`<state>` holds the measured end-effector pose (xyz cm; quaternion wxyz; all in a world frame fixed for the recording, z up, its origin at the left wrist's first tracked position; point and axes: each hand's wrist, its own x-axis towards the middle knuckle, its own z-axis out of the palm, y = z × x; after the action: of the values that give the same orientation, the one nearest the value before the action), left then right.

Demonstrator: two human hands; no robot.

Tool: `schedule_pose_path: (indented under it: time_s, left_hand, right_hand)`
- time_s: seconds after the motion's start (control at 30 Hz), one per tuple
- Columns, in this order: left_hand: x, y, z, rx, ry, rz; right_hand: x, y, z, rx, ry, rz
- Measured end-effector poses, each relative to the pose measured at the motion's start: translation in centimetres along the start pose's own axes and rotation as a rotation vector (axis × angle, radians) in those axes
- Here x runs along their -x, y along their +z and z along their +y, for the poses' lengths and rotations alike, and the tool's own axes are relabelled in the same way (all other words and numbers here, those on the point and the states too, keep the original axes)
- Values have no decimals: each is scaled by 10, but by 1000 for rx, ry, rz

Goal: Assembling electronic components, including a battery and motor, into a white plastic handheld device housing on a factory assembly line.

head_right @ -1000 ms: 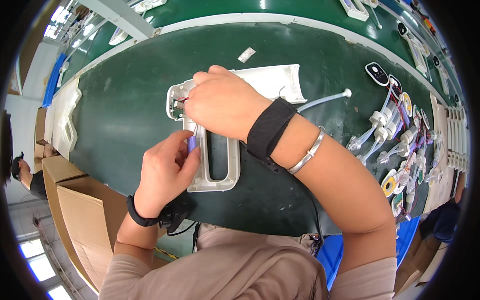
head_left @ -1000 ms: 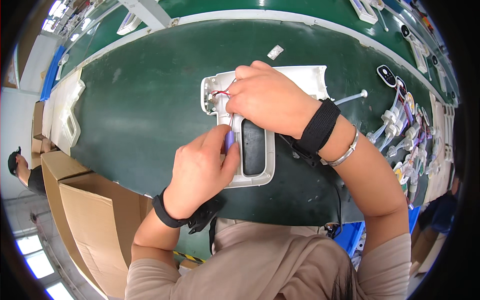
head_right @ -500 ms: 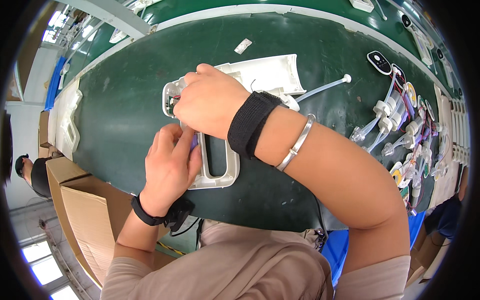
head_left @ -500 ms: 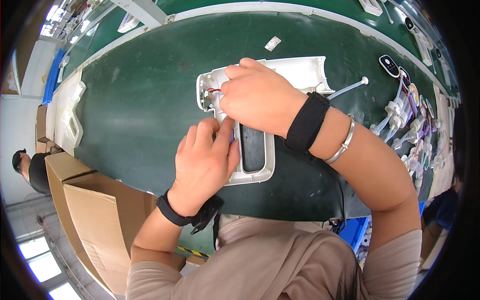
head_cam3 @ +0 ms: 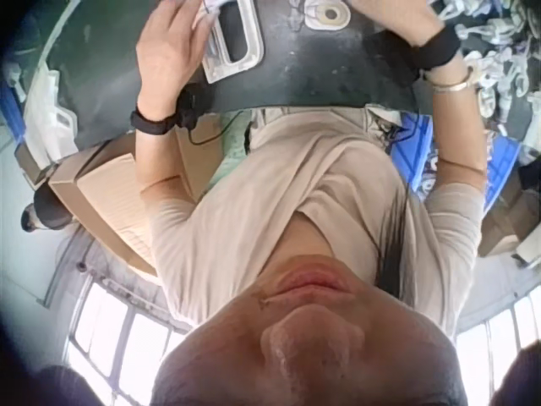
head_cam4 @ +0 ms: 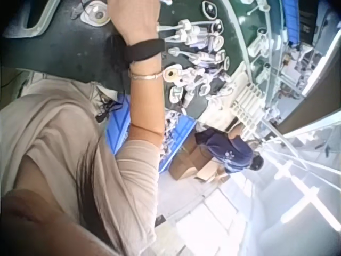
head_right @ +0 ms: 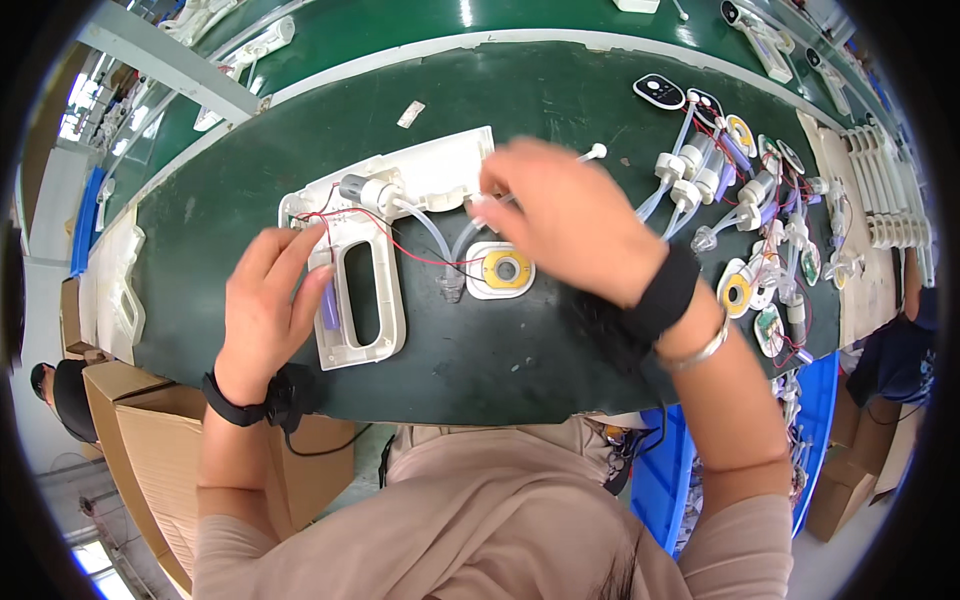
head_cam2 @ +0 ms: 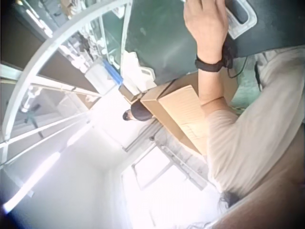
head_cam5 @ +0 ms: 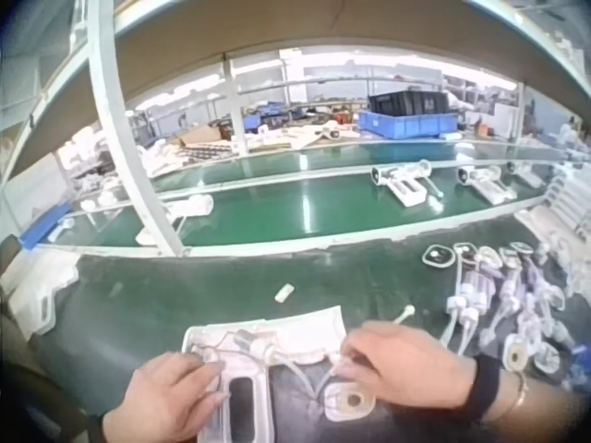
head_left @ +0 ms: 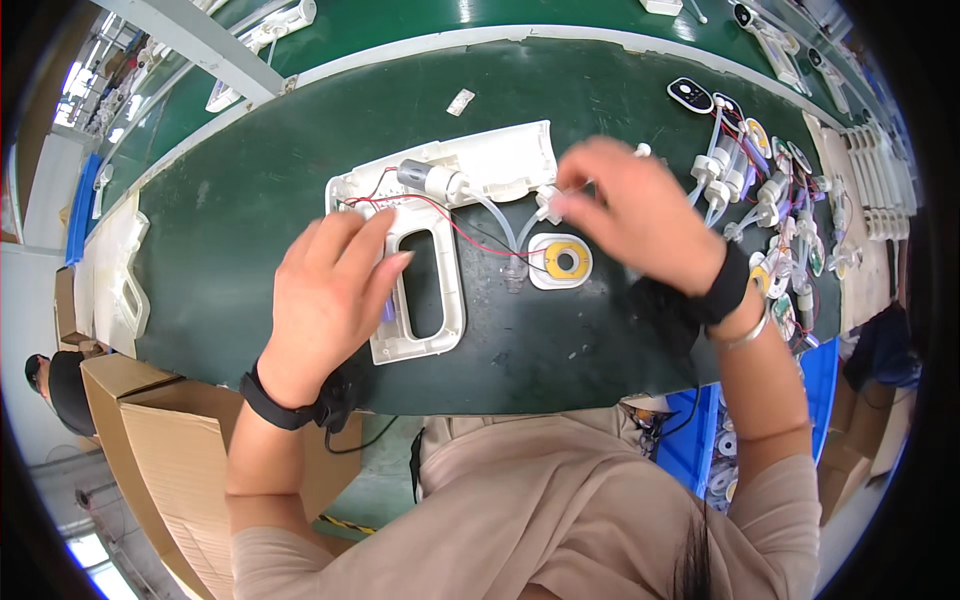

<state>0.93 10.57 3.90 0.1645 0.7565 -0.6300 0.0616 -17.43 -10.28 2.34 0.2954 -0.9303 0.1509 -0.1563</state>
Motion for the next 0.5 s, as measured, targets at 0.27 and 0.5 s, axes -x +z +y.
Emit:
schedule_pose_path:
  time_s: [0.27, 0.5]
  left_hand:
    - [-74, 24, 36, 100, 510, -11]
    - [-73, 30, 34, 107, 697, -229]
  right_hand:
    - [53, 29, -12, 331, 12, -56]
    - [71, 33, -42, 37, -226, 74]
